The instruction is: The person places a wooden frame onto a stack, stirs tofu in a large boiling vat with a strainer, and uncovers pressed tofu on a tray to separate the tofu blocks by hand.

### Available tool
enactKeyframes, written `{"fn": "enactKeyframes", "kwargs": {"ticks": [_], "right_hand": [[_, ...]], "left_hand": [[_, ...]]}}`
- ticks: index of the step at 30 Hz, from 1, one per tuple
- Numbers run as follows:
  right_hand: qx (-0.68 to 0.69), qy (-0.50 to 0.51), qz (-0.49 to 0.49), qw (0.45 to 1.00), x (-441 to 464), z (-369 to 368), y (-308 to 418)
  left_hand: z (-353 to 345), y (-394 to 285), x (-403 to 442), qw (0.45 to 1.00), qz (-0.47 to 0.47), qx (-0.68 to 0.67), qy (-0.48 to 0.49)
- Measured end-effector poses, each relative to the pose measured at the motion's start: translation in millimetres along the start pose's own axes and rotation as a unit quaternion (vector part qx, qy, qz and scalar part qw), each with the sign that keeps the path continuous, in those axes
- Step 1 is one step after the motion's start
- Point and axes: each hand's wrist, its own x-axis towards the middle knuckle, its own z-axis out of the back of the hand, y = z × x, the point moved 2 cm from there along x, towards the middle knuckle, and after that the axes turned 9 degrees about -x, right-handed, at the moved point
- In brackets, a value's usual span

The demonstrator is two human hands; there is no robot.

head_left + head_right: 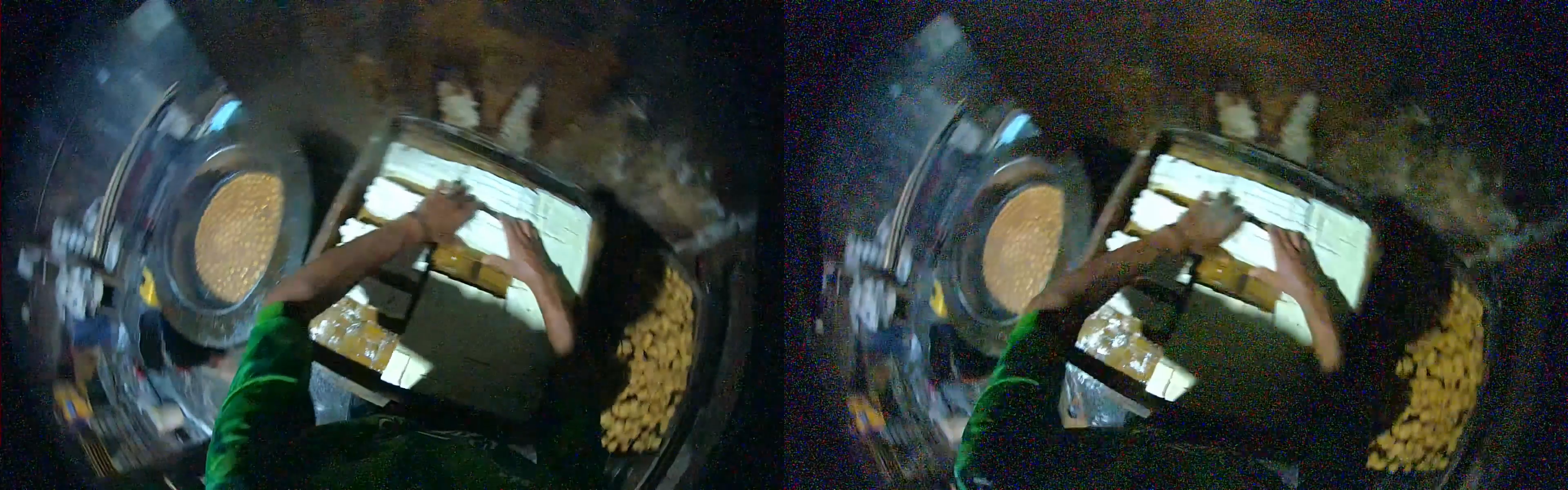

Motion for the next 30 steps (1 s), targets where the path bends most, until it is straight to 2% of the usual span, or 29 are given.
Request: {"fn": "enactKeyframes", "kwargs": {"ticks": [2, 5, 6, 7, 8, 10, 11, 12, 13, 14, 15, 16, 18, 20, 22, 24, 26, 28, 29, 30], "right_hand": [[-0.022, 0.008, -0.012, 1.0, 2, -2, 7], [-0.056, -0.078, 0.0, 0.995, -4, 23, 19], [-0.076, -0.116, -0.002, 0.99, -11, 31, 23], [-0.004, -0.143, -0.013, 0.99, -22, 35, 29], [-0.006, -0.139, -0.012, 0.99, -38, 28, 35], [0.054, 0.046, -0.047, 0.996, -68, 4, 49], [0.031, 0.088, -0.055, 0.994, -72, 16, 72], [-0.05, 0.076, -0.043, 0.995, -81, 7, 84], [-0.131, 0.062, -0.034, 0.989, -89, -1, 96], [-0.133, 0.068, -0.049, 0.988, -95, -12, 98], [-0.142, 0.057, -0.053, 0.987, -97, -18, 102], [-0.152, 0.047, -0.058, 0.986, -98, -25, 103], [-0.143, 0.026, -0.097, 0.985, -106, -53, 100], [-0.153, 0.06, -0.117, 0.979, -98, -16, 113], [-0.112, 0.139, -0.119, 0.977, -87, -7, 108], [0.063, 0.238, -0.169, 0.954, -76, -18, 83], [0.091, 0.208, -0.146, 0.963, -74, -28, 66], [0.197, 0.138, -0.084, 0.967, -73, -38, 56], [0.207, 0.179, -0.094, 0.957, -73, -35, 54], [0.209, 0.177, -0.098, 0.957, -73, -26, 56]], "left_hand": [[1, -11, -12, 0.993, -0.039, 0.0, -0.112], [-3, -28, -13, 0.982, -0.05, 0.077, -0.166], [5, -32, -19, 0.978, -0.068, 0.064, -0.184], [6, -39, -28, 0.981, -0.062, -0.054, -0.176], [5, -50, -41, 0.969, -0.057, -0.173, -0.164], [-30, -74, -65, 0.996, -0.058, 0.032, -0.058], [-46, -88, -80, 0.993, -0.069, 0.059, -0.074], [-54, -98, -96, 0.984, -0.099, 0.065, -0.131], [-72, -100, -100, 0.978, -0.105, 0.122, -0.133], [-90, -104, -100, 0.968, -0.114, 0.179, -0.138], [-74, -113, -101, 0.986, -0.049, 0.092, -0.132], [-80, -112, -101, 0.982, -0.055, 0.086, -0.158], [-67, -110, -102, 0.988, -0.059, 0.061, -0.127], [-73, -99, -93, 0.984, -0.076, 0.005, -0.162], [-78, -87, -83, 0.988, -0.061, -0.078, -0.119], [-50, -90, -82, 0.986, -0.032, -0.159, -0.036], [-50, -91, -82, 0.982, -0.07, -0.163, -0.066], [-52, -87, -82, 0.976, -0.103, -0.168, -0.095], [-54, -84, -82, 0.97, -0.123, -0.189, -0.094], [-53, -83, -83, 0.963, -0.142, -0.21, -0.093]]}}
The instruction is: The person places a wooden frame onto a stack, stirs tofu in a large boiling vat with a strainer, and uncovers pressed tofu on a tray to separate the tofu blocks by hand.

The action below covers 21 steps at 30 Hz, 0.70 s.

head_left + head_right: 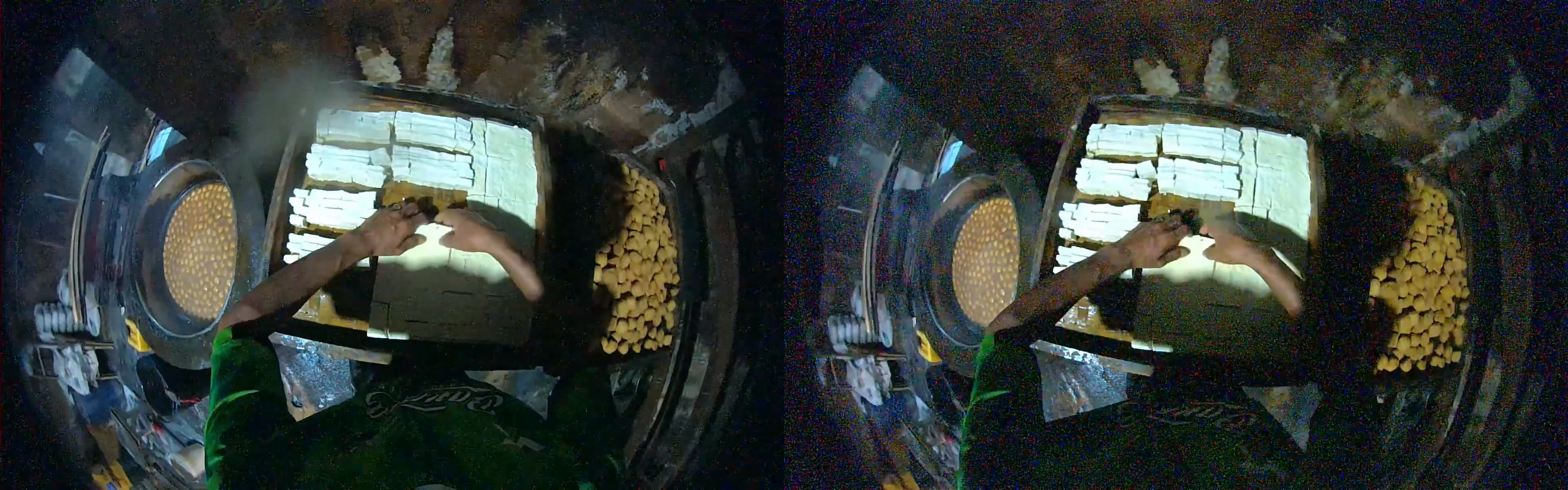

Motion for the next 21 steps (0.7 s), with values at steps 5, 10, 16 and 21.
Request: {"fn": "enactKeyframes", "kwargs": {"ticks": [5, 10, 16, 21], "right_hand": [[-0.055, 0.046, -0.001, 0.997, -15, 17, 19], [-0.107, 0.063, 0.054, 0.991, -7, 19, 11], [-0.101, 0.071, 0.019, 0.992, -11, 29, 23], [-0.18, -0.074, 0.099, 0.976, -27, 3, 10]], "left_hand": [[10, -3, 3, 0.997, 0.03, -0.053, 0.052], [-4, 22, 19, 0.988, 0.08, -0.091, 0.1], [2, -2, 20, 0.982, 0.092, 0.048, 0.159], [-1, 1, 10, 0.982, -0.126, 0.134, -0.04]]}}
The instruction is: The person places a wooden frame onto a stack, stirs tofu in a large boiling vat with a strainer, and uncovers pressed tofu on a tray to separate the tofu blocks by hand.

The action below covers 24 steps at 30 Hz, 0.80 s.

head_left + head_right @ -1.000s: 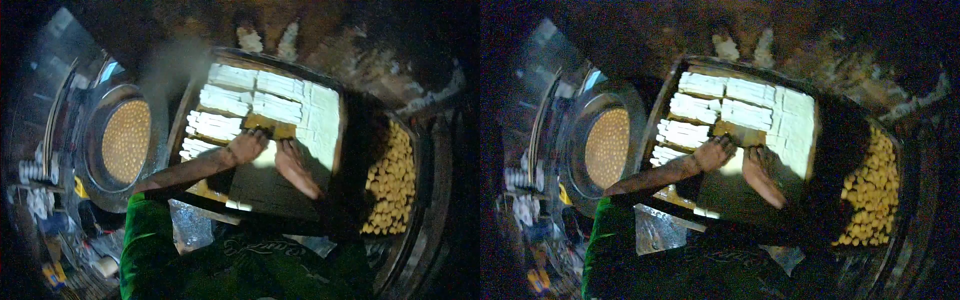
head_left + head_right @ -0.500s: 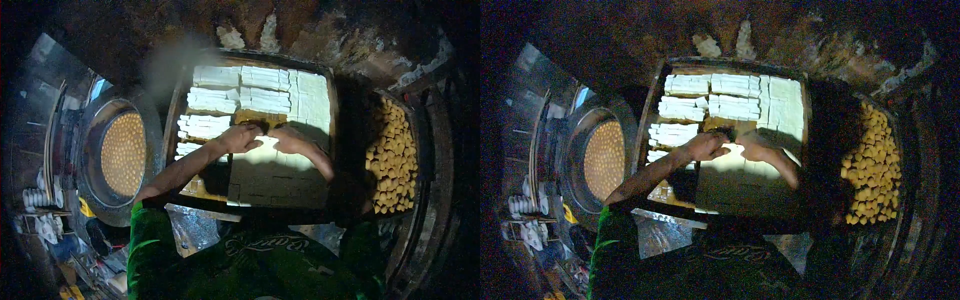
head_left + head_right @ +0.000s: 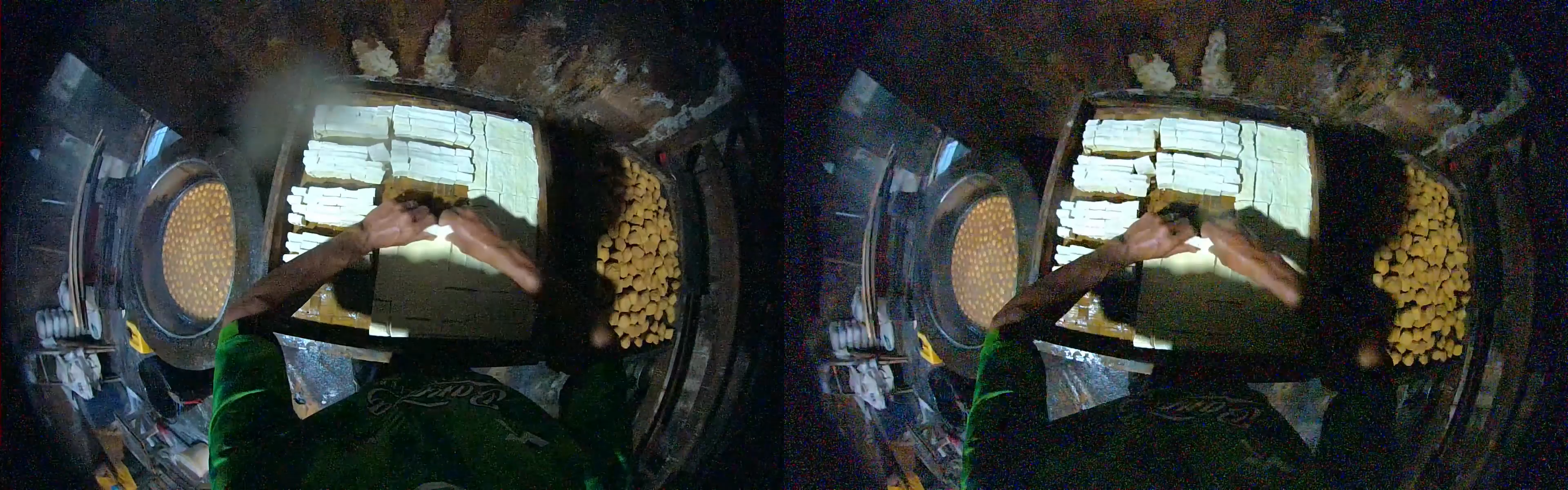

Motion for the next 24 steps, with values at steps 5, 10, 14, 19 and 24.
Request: {"fn": "enactKeyframes", "kwargs": {"ticks": [5, 10, 14, 19, 24], "right_hand": [[0.303, 0.012, 0.0, 0.953, 2, 12, -6], [0.114, 0.114, -0.048, 0.986, 4, 2, 0], [0.197, 0.042, -0.047, 0.978, -3, 10, 13], [0.111, -0.053, -0.002, 0.992, -4, -6, 28], [0.139, -0.075, 0.019, 0.987, -16, -8, 44]], "left_hand": [[11, -10, 6, 0.956, 0.188, -0.195, 0.108], [9, -27, 4, 0.984, 0.171, -0.044, 0.038], [22, -20, 6, 0.979, 0.168, -0.105, 0.056], [30, -24, -11, 0.942, 0.194, -0.269, 0.055], [25, -36, -27, 0.942, 0.189, -0.273, 0.052]]}}
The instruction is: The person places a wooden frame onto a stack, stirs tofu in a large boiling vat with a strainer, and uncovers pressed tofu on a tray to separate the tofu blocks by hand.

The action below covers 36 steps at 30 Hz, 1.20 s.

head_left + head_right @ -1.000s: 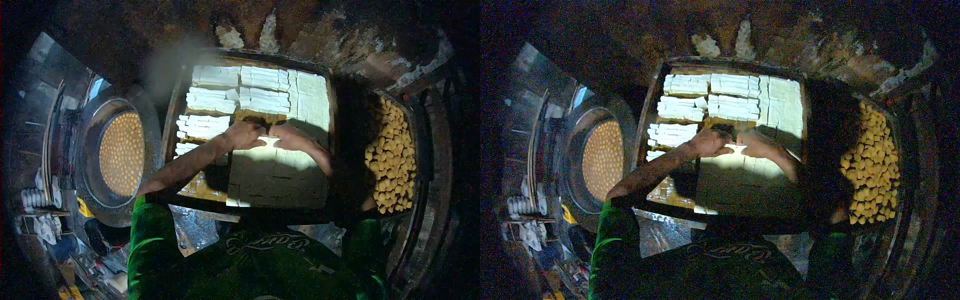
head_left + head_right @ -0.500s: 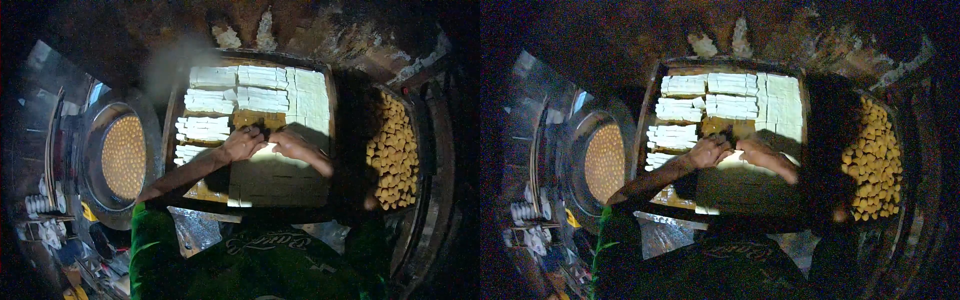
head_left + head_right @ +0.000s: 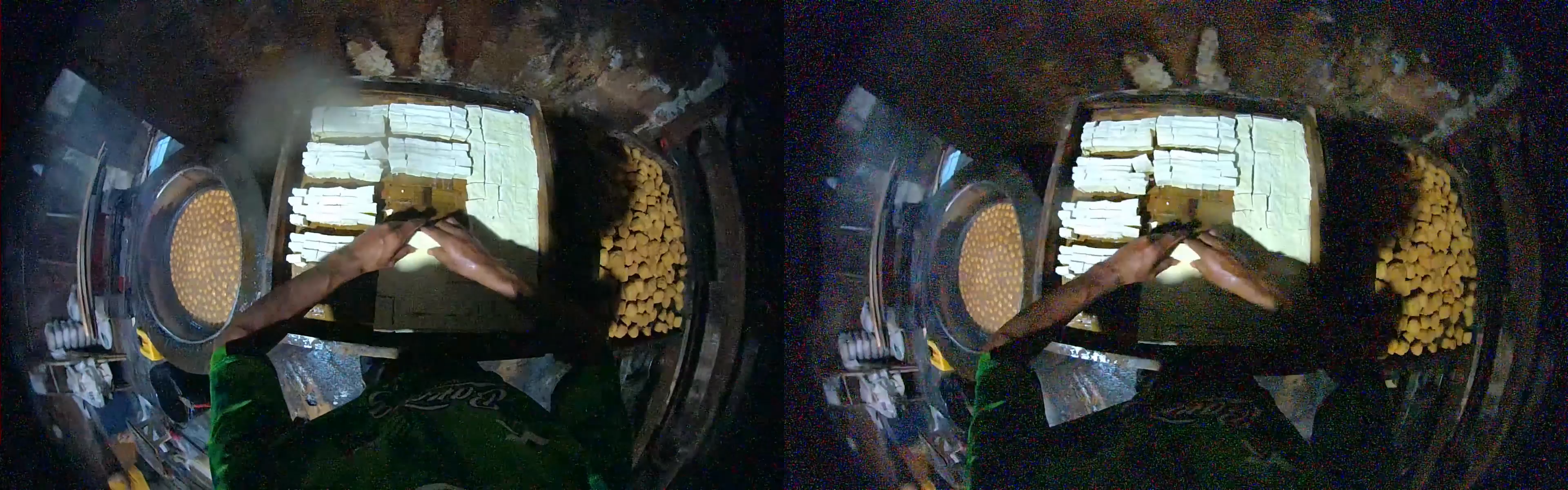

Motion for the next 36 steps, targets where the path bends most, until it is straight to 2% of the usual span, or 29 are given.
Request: {"fn": "enactKeyframes", "kwargs": {"ticks": [1, 2, 3, 5, 7, 8, 9, 10, 11, 12, 13, 15, 17, 19, 20, 22, 23, 24, 26, 28, 30, 31, 33, 35, 36], "right_hand": [[0.025, -0.03, 0.025, 0.999, -2, 3, 1], [0.017, -0.03, 0.02, 0.999, 0, 5, -2], [0.063, 0.0, -0.037, 0.997, 2, 5, -6], [-0.038, -0.07, -0.017, 0.997, 4, 9, -14], [-0.088, -0.018, -0.07, 0.994, 7, 13, -6], [-0.157, -0.044, -0.026, 0.986, 4, 4, -5], [-0.224, -0.074, 0.014, 0.972, 1, -6, -2], [-0.22, -0.069, 0.034, 0.972, 0, -8, 4], [-0.204, -0.019, -0.02, 0.979, -2, -7, 9], [-0.189, 0.031, -0.077, 0.979, -2, -4, 11], [-0.191, 0.034, -0.067, 0.979, -1, -2, 14], [-0.169, 0.032, -0.099, 0.98, 0, 1, 18], [-0.168, 0.029, -0.056, 0.984, 2, -1, -3], [0.071, 0.027, -0.068, 0.995, 4, -10, -24], [0.089, 0.092, -0.112, 0.985, 13, -8, -30], [0.112, 0.095, -0.112, 0.983, 16, -5, -33], [0.135, 0.098, -0.11, 0.98, 20, 1, -29], [0.118, 0.136, -0.112, 0.977, 24, 15, -15], [0.149, 0.138, -0.108, 0.973, 24, 9, -20], [0.178, 0.136, -0.116, 0.968, 18, 3, -28], [0.072, 0.092, -0.05, 0.992, 16, 3, -25], [0.07, 0.087, -0.068, 0.991, 15, 3, -26], [0.058, 0.101, -0.07, 0.991, 14, 3, -29], [0.134, 0.092, -0.066, 0.984, 9, -15, -45], [0.134, 0.12, -0.077, 0.981, 12, -17, -46]], "left_hand": [[3, -6, 0, 1.0, 0.0, -0.022, -0.003], [10, -10, 6, 0.985, 0.134, -0.022, 0.102], [-3, 16, 4, 0.997, 0.035, 0.067, 0.018], [0, 14, 8, 0.985, -0.055, 0.126, -0.107], [-10, 25, 6, 0.963, -0.049, 0.265, 0.001], [-12, 23, 4, 0.946, -0.036, 0.317, 0.051], [-17, 21, 6, 0.94, -0.04, 0.338, 0.036], [-23, 20, 7, 0.932, -0.044, 0.359, 0.021], [-24, 19, 3, 0.919, -0.095, 0.38, -0.047], [-26, 19, 1, 0.946, -0.093, 0.291, -0.112], [-27, 22, 2, 0.945, -0.086, 0.293, -0.118], [-25, 25, 8, 0.931, -0.155, 0.293, -0.151], [-17, 25, 8, 0.976, -0.03, 0.213, 0.014], [-21, 40, 12, 0.986, -0.052, 0.156, 0.014], [-17, 36, 12, 0.986, -0.053, 0.155, 0.014], [-12, 30, 13, 0.984, -0.027, 0.147, 0.095], [-8, 21, 13, 0.984, -0.028, 0.147, 0.095], [-6, 13, 12, 0.99, 0.014, 0.122, 0.068], [-4, 4, 11, 0.993, 0.052, 0.092, 0.045], [-6, 0, 18, 0.983, 0.099, 0.14, 0.068], [-10, 5, 19, 0.988, 0.058, 0.135, 0.056], [-11, 9, 19, 0.99, 0.029, 0.134, 0.038], [-11, 8, 21, 0.985, 0.036, 0.159, 0.062], [-25, 28, 21, 0.991, 0.01, 0.131, -0.006], [-23, 25, 22, 0.992, 0.049, 0.107, 0.041]]}}
